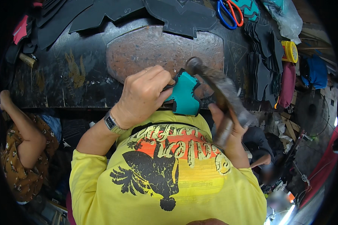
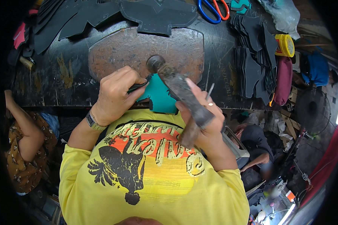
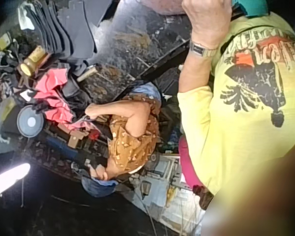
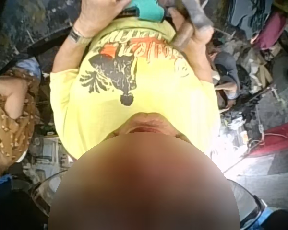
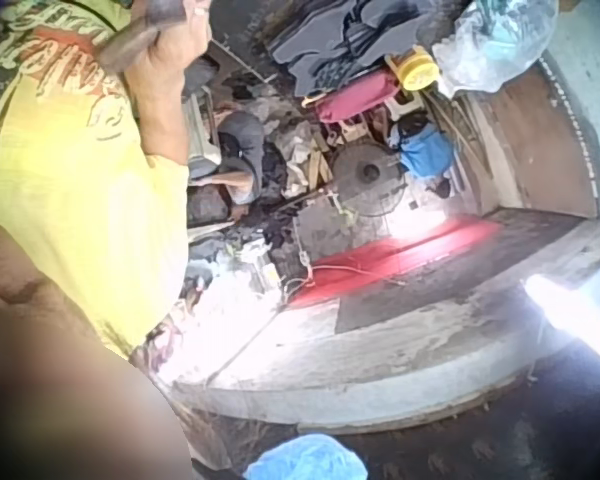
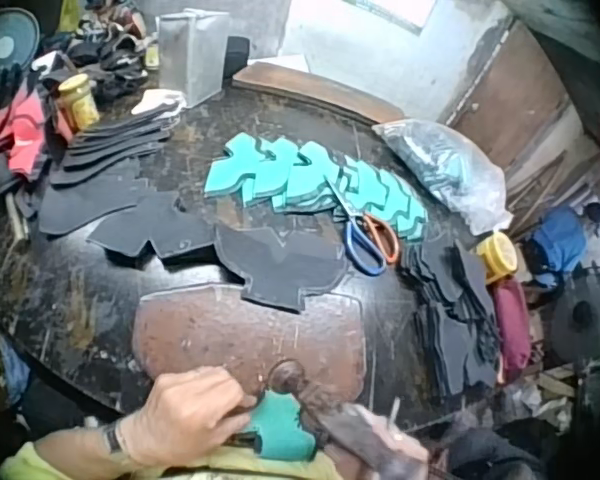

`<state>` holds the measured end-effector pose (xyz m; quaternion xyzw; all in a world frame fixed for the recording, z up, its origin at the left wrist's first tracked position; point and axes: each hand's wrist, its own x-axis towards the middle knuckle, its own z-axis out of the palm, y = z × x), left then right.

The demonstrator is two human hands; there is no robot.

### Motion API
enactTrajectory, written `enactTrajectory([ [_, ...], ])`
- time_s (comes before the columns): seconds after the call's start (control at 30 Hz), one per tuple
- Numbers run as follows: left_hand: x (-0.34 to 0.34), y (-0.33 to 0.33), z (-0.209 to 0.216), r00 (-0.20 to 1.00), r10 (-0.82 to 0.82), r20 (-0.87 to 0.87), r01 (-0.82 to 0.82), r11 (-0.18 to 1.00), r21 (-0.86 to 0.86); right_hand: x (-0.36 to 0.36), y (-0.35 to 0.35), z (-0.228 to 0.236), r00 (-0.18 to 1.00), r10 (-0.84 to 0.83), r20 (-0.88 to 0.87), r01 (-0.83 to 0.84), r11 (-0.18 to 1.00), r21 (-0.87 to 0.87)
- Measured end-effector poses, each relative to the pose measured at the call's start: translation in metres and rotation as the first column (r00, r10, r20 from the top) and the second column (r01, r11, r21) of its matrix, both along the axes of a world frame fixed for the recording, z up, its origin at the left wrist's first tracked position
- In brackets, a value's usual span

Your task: The person cuts black rubber pieces with scissors, then uses a hammer and a small metal tool to punch holes in green rubber pieces. The person repeatedly picks up pieces, cuts them, and punches holes, placing finished pieces on the table.

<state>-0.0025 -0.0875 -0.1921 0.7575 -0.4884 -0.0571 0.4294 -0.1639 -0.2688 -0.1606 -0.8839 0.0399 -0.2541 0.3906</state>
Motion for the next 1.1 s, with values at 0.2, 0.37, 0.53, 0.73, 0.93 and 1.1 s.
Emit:
enactTrajectory([
  [0.2,-0.002,0.001,-0.004,0.998,0.047,-0.032,-0.049,0.997,-0.057,-0.001,0.0,0.003,0.965,0.008,-0.263,-0.001,1.0,0.023],
  [0.37,0.0,-0.002,-0.01,0.999,0.049,-0.016,-0.05,0.997,-0.067,0.011,-0.001,0.001,0.999,0.043,-0.022,-0.043,0.999,-0.002],
  [0.53,-0.002,-0.001,-0.011,0.999,0.05,-0.009,-0.05,0.997,-0.061,0.007,-0.006,0.018,0.899,0.019,-0.438,-0.036,0.999,-0.031],
  [0.73,-0.001,0.0,-0.013,0.999,0.039,0.002,-0.038,0.998,-0.056,0.011,-0.003,0.002,0.972,0.047,-0.229,-0.076,0.99,-0.121],
  [0.93,-0.003,-0.002,-0.017,0.995,0.09,-0.03,-0.093,0.991,-0.097,0.001,-0.001,-0.004,0.934,-0.009,-0.357,-0.021,0.997,-0.08],
  [1.1,-0.007,0.0,-0.018,0.989,0.139,-0.045,-0.143,0.985,-0.093,-0.006,-0.028,-0.019,0.956,-0.218,-0.198,0.212,0.976,-0.049],
])
